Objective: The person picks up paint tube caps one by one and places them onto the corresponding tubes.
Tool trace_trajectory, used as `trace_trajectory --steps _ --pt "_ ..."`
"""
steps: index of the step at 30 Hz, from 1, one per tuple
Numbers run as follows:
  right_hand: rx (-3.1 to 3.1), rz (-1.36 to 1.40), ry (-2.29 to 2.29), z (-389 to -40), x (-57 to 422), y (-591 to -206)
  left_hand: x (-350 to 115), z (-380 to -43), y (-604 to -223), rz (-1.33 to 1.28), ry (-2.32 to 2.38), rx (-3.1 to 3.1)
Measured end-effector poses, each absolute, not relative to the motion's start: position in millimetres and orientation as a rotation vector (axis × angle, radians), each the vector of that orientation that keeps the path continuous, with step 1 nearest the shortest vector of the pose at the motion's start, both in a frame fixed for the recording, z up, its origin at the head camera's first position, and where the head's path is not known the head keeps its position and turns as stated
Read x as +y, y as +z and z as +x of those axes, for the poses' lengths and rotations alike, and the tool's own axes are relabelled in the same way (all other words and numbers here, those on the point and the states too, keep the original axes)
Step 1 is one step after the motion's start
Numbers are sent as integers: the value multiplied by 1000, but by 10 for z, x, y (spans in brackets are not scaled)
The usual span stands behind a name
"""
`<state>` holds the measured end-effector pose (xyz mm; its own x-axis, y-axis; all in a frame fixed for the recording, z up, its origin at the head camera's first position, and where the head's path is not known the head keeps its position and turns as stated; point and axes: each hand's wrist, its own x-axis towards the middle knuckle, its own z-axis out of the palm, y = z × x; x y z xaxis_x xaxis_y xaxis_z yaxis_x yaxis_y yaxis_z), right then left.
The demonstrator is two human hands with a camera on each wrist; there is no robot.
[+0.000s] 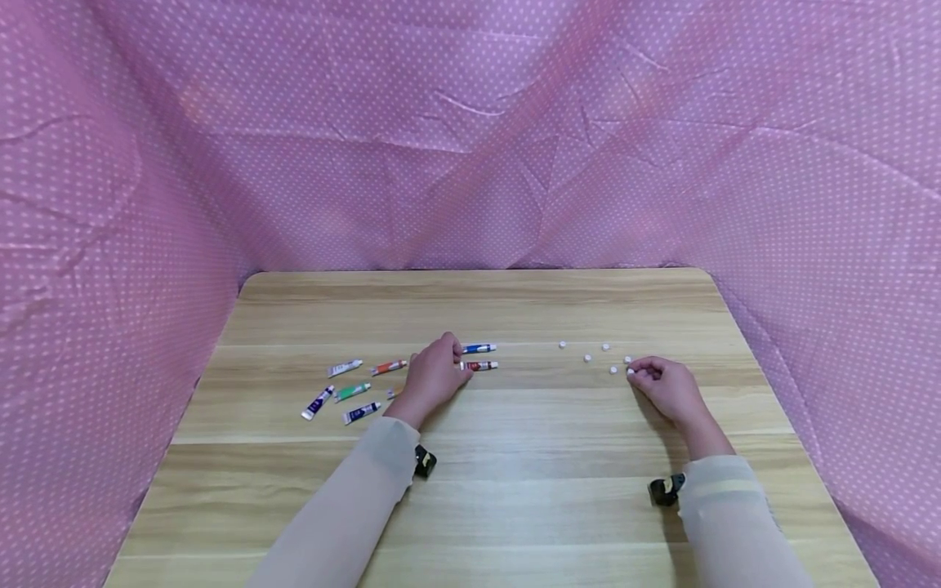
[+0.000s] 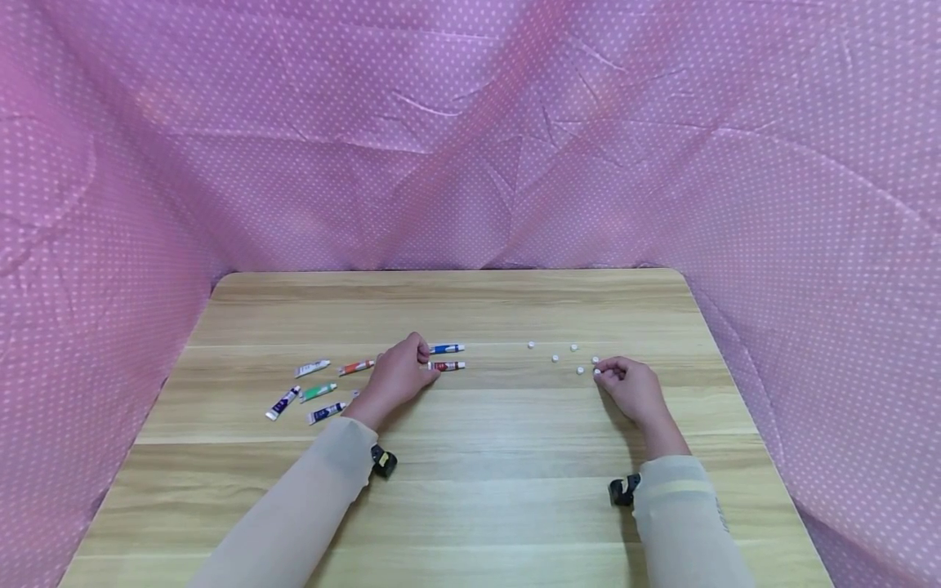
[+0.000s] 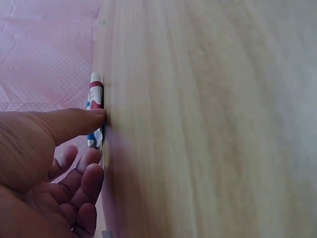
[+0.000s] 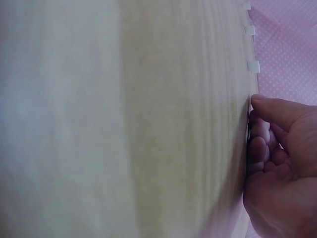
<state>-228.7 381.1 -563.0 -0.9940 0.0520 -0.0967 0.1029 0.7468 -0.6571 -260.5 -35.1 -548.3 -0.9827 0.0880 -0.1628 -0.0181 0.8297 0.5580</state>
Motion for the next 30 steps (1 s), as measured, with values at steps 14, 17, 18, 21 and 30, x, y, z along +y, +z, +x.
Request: trace_trajectory --steps 14,17,18,21,30 --pt "2822 199 -1139 -2262 3785 -5605 -478 -2387 -5387 10 972 2813" --pt "2768 254 -1182 -2253 3778 -5586 -541 -2313 -5335 -29 1026 2784" --pt "2751 276 -1200 -2253 3776 -5583 -568 -2288 -5317 -48 1044 2772" --pt "2718 338 -1258 -2247 3771 -5569 -674 -2221 -5263 -96 1093 2741" --pt "2690 444 -1431 -2240 3789 -5600 -1094 -2072 -5198 -216 1118 2745"
